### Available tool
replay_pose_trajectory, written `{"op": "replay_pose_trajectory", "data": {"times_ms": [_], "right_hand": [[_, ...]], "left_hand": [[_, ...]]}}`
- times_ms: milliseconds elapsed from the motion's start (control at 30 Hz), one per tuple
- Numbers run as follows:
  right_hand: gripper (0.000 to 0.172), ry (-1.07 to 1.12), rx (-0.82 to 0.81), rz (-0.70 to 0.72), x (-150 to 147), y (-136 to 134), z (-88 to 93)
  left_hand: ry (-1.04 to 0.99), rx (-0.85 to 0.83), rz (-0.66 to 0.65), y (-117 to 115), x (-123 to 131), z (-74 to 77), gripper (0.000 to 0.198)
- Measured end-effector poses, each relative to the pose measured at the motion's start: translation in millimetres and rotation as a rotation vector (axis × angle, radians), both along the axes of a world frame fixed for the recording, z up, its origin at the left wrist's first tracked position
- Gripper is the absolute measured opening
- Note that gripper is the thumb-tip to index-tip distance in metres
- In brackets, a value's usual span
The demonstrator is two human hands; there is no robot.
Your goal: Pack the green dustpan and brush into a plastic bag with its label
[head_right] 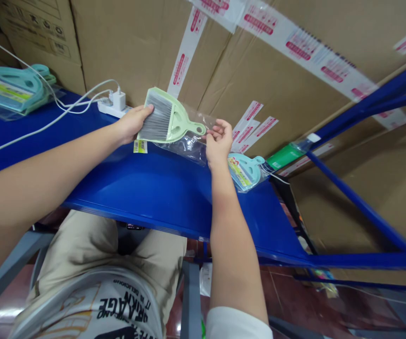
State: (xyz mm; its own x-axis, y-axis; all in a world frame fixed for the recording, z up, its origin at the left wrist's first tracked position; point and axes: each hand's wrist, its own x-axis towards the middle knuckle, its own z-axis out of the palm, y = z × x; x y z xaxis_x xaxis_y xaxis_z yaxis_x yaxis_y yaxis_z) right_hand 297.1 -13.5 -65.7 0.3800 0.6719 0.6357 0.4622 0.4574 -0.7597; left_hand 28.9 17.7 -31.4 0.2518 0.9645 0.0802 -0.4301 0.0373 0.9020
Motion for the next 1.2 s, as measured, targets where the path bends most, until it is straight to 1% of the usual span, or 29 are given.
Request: {"op": "replay_pose_trajectory", "data": {"times_ms": [133,267,400,533,600,700,767,867,933,1067,1200], "right_hand": [[0.048,-0.002,-0.031,0.001,3,-1,0.7],[0.046,-0.001,-0.032,-0.031,6,-1,2.8],[0.044,0.021,-0.024,-0.053,9,0,3.7],[0.043,0.061,-0.037,-0.028,14,3,3.3],[0.038,0.098,-0.036,-0.027,17,3,4.6],[0.026,0.198,-0.042,-0.069,16,-1,9.8],[0.022,0.254,-0.111,-0.062,10,-8,14.9],[0.020,0.266,-0.255,0.055,-4,-23,23.5],[0.019,0.262,-0.306,0.109,-12,-31,29.3],[0.022,0.258,-0.358,0.095,-22,-41,38.9],[0.021,0.279,-0.394,0.081,-30,-46,42.9]], "left_hand": [[0.050,-0.046,-0.008,-2,0,1.5,0.020],[0.110,-0.088,-0.003,-3,-1,2.6,0.021],[0.135,-0.091,0.001,-4,-2,1.8,0.022],[0.159,-0.067,0.008,-3,-2,-0.7,0.020],[0.160,-0.054,0.030,-2,-2,-1.3,0.019],[0.144,-0.031,0.070,1,-3,-0.7,0.019],[0.142,-0.023,0.087,3,-4,-0.2,0.020],[0.155,-0.014,0.087,4,-4,-0.3,0.022],[0.164,-0.005,0.074,4,-4,-1.2,0.024],[0.175,0.007,0.072,4,-4,-2.5,0.027],[0.171,0.002,0.102,3,-5,-2.2,0.025]]}}
